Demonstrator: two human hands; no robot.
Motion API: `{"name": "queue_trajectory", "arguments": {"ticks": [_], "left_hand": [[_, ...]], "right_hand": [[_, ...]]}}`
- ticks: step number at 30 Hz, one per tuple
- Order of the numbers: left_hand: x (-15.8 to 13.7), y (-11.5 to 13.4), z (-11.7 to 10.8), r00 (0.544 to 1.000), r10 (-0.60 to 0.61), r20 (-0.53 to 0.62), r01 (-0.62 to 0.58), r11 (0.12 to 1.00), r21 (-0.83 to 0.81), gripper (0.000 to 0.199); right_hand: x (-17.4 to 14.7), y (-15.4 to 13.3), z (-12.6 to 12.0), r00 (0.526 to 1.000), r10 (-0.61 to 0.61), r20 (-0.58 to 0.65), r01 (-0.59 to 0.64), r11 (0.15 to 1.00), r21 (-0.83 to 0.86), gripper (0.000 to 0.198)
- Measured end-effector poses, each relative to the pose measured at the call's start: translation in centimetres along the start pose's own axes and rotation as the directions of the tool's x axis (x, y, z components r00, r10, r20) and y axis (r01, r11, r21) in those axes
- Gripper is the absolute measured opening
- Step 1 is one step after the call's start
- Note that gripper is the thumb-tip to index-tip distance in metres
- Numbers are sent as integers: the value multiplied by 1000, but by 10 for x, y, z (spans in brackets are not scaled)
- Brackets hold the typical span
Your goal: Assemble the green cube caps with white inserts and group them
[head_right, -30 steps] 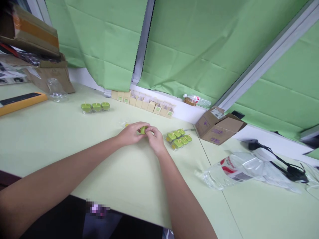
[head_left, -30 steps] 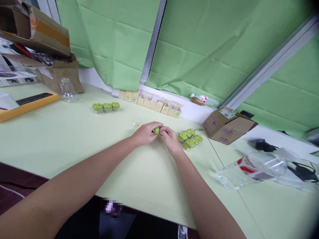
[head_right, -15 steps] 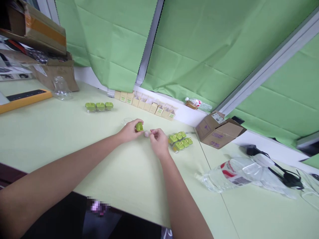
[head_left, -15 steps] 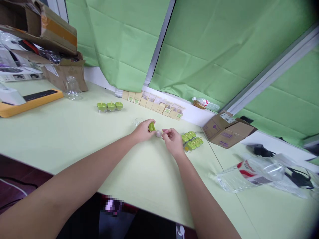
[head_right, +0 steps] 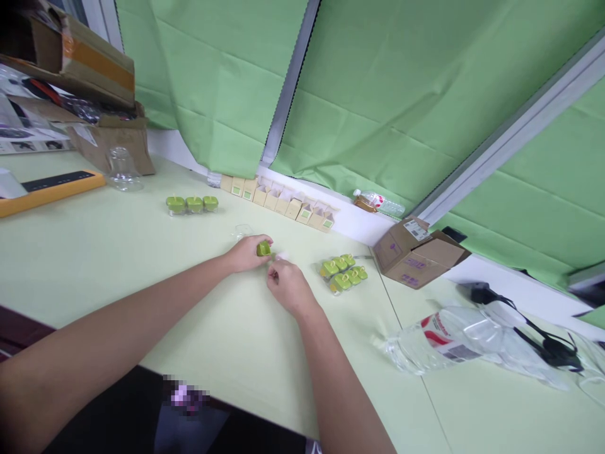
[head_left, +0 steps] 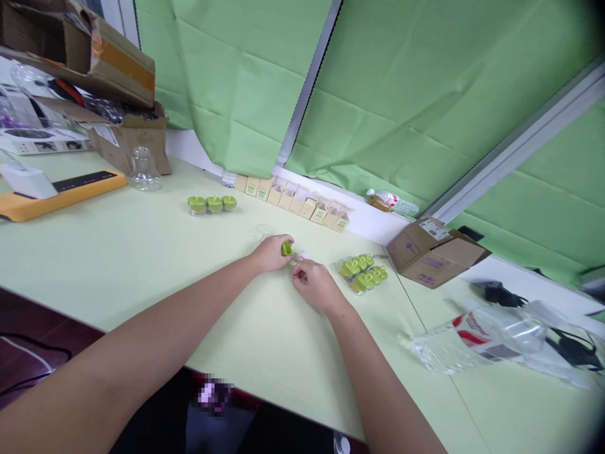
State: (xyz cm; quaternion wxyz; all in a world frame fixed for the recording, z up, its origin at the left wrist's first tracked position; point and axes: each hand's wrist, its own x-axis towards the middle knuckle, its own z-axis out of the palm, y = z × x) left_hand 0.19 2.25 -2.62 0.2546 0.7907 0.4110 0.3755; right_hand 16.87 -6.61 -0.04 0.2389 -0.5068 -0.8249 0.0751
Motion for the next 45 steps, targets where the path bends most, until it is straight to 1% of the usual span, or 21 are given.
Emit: {"name": "queue_trajectory", "arguments": {"ticks": [2, 5, 8, 11, 18, 29, 45], "left_hand": [[0, -2, 1, 999, 1, 37, -3, 999, 54, 40], [-1, -4, 2, 999, -6, 52, -2, 989, 150, 47], [-2, -5, 2, 998, -5, 64, -7, 983, 183, 51], [-2, -7, 3, 998, 8, 70, -20, 984, 178, 54], [-1, -11, 5, 997, 31, 70, -39, 991, 124, 54], [-1, -10, 5, 996, 49, 74, -54, 996, 71, 52], [-1, -5, 3, 997, 46, 67, -49, 998, 46, 50]], "right_hand": [[0, 0, 0, 1000, 3, -9, -3, 1000, 3, 13], [0, 2, 1, 1000, 11, -18, -11, 1000, 15, 13], [0, 3, 2, 1000, 22, -16, -22, 1000, 22, 12], [0, 4, 2, 1000, 27, -16, -26, 999, 30, 11], [0, 4, 3, 999, 31, -21, -30, 999, 44, 11], [2, 5, 4, 1000, 17, -21, -17, 1000, 23, 11], [2, 3, 3, 1000, 10, -23, -10, 999, 33, 11]]}}
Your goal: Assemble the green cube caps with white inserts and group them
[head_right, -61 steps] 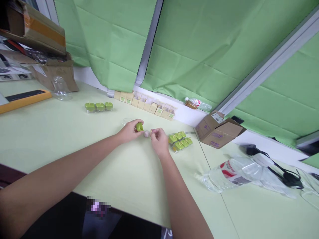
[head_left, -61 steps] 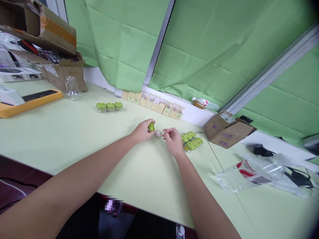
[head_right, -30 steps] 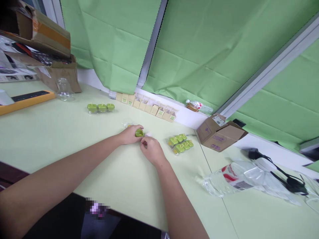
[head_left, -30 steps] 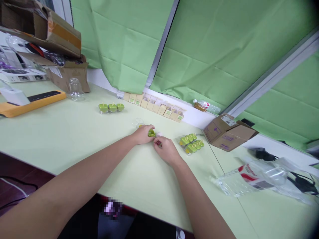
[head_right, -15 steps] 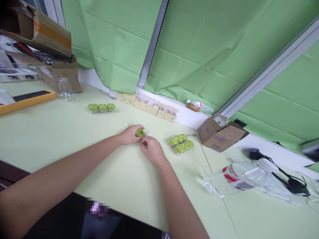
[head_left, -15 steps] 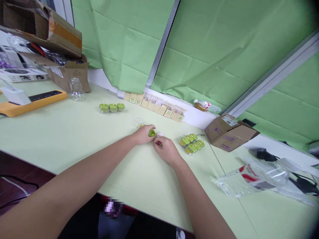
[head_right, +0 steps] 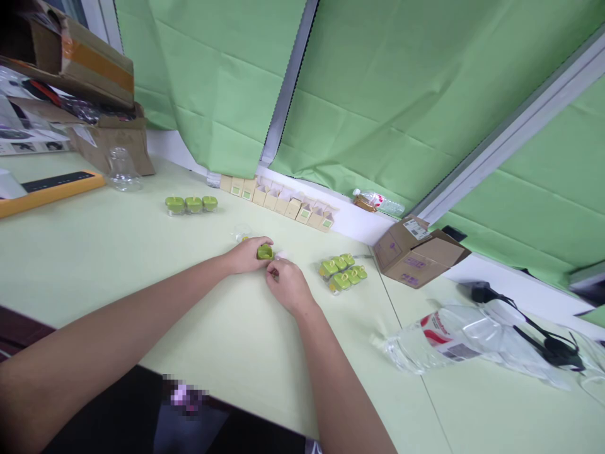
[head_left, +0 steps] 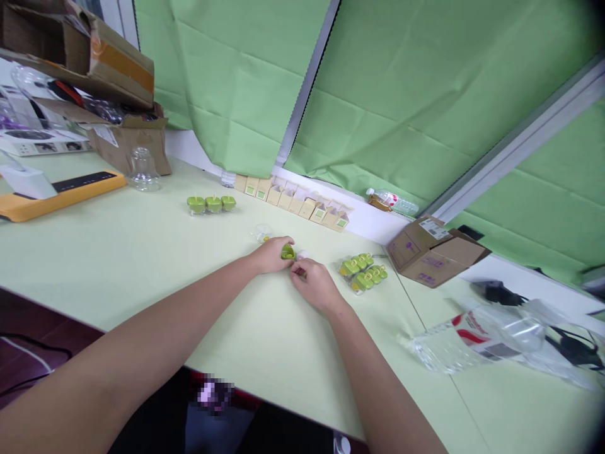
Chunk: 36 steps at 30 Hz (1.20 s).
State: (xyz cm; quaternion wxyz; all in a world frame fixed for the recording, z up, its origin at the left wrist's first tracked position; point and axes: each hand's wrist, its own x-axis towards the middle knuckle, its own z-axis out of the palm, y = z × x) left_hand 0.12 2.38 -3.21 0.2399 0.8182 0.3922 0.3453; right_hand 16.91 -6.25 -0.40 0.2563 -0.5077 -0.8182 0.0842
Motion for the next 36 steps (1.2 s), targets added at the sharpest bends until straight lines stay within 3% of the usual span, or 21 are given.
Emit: {"name": "queue_trajectory", "arguments": {"ticks": [27, 36], "left_hand": [[0, -2, 0, 1000, 0, 8, 0, 1000, 13, 49], [-1, 2, -2, 1000, -12, 17, 12, 1000, -1, 48]], "right_hand": [[0, -1, -1, 1000, -16, 9, 17, 1000, -19, 10], [0, 2, 1, 1000, 18, -9, -18, 998, -54, 21]]}}
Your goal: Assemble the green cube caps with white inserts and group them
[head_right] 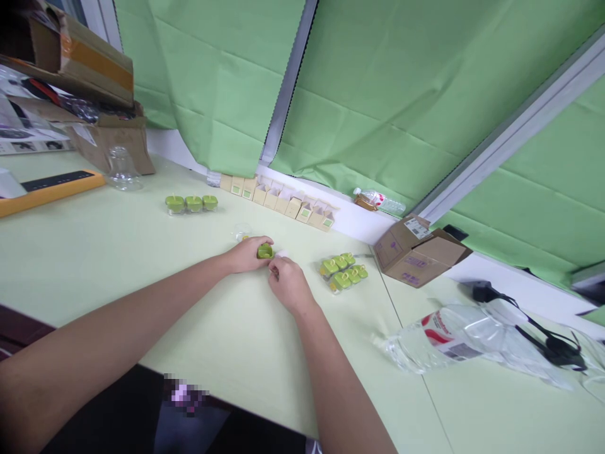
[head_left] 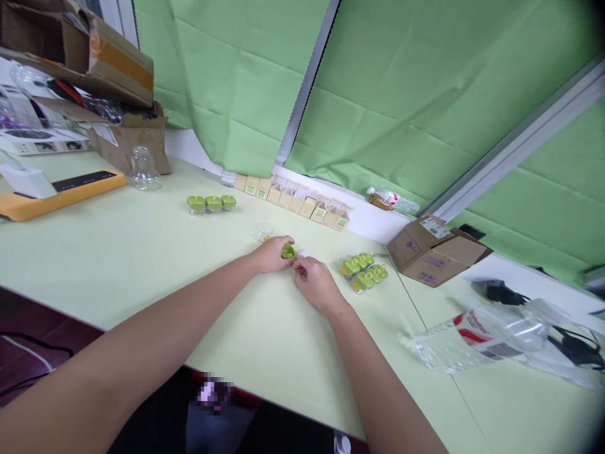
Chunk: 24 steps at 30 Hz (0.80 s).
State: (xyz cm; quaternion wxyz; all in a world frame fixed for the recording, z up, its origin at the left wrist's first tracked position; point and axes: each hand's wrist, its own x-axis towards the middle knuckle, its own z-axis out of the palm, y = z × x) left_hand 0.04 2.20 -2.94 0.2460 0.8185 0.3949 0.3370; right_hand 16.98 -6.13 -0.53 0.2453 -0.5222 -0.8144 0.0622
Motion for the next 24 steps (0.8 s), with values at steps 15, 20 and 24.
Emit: {"name": "queue_trajectory", "arguments": {"ticks": [15, 20, 24], "left_hand": [[-2, 9, -3, 999, 44, -12, -44, 998, -46, 32], [-1, 13, 0, 990, 116, -77, -123, 989, -86, 39], [-1, 24, 4, 973, 185, -137, -202, 972, -123, 39]], "right_hand": [[-2, -1, -5, 986, 165, -5, -165, 986, 15, 13], [5, 3, -6, 946, 208, -248, -156, 964, 214, 10], [8, 4, -3, 898, 321, -301, -190, 899, 394, 16]]}}
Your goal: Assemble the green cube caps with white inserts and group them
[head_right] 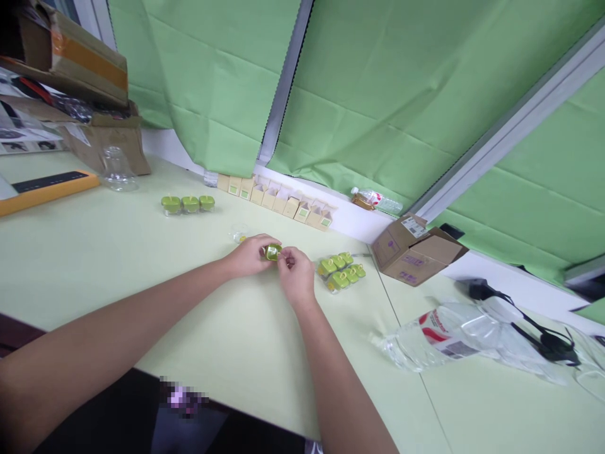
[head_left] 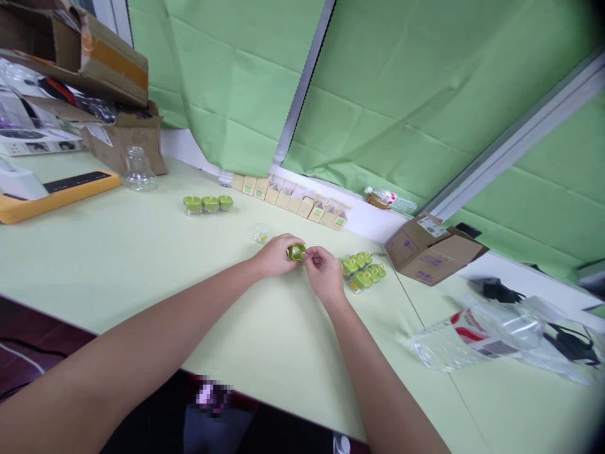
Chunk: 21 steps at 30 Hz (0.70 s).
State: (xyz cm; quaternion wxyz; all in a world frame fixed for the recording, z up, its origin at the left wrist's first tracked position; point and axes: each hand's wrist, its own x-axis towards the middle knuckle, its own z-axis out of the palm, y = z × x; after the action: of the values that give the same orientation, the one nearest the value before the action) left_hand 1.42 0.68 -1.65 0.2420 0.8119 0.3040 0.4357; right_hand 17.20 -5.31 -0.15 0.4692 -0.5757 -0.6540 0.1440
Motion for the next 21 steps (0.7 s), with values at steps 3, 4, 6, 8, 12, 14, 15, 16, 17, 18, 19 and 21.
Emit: {"name": "queue_trajectory", "arguments": {"ticks": [3, 4, 6, 8, 12, 14, 15, 16, 17, 18, 19, 21], "left_hand": [[-1, 8, 4, 998, 54, -21, -54, 998, -14, 46], [-1, 10, 5, 997, 67, -25, -67, 998, -15, 48], [-2, 13, 7, 997, 75, -27, -75, 997, -11, 50], [-3, 15, 10, 997, 69, -28, -69, 998, 2, 50], [-4, 18, 15, 996, 69, -47, -68, 997, 34, 52], [-4, 19, 17, 995, 77, -64, -74, 996, 44, 52], [-4, 19, 18, 994, 83, -71, -79, 996, 50, 53], [-4, 19, 19, 993, 90, -75, -86, 995, 56, 53], [-4, 19, 19, 993, 97, -73, -93, 994, 64, 53], [-4, 18, 19, 992, 105, -66, -100, 992, 76, 53], [-4, 18, 19, 992, 112, -54, -107, 990, 93, 53], [-5, 17, 18, 992, 125, -25, -121, 983, 135, 54]], "right_hand": [[-1, 0, 3, 997, 65, -39, -60, 993, 103, 18], [-1, -1, 4, 995, 82, -53, -75, 989, 126, 19], [-1, -1, 4, 991, 108, -81, -95, 985, 147, 21], [-2, -2, 5, 987, 119, -106, -104, 985, 137, 22], [-2, -3, 5, 982, 122, -141, -112, 991, 73, 18], [-2, -3, 6, 980, 130, -151, -122, 990, 64, 18], [-2, -3, 7, 979, 132, -153, -123, 990, 72, 18], [-2, -3, 7, 980, 134, -150, -121, 989, 87, 19], [-2, -3, 8, 980, 135, -146, -120, 987, 105, 21], [-2, -3, 8, 981, 135, -140, -119, 986, 117, 22], [-2, -3, 8, 982, 138, -132, -122, 985, 122, 23], [-3, -4, 8, 983, 145, -116, -132, 985, 112, 23]]}}
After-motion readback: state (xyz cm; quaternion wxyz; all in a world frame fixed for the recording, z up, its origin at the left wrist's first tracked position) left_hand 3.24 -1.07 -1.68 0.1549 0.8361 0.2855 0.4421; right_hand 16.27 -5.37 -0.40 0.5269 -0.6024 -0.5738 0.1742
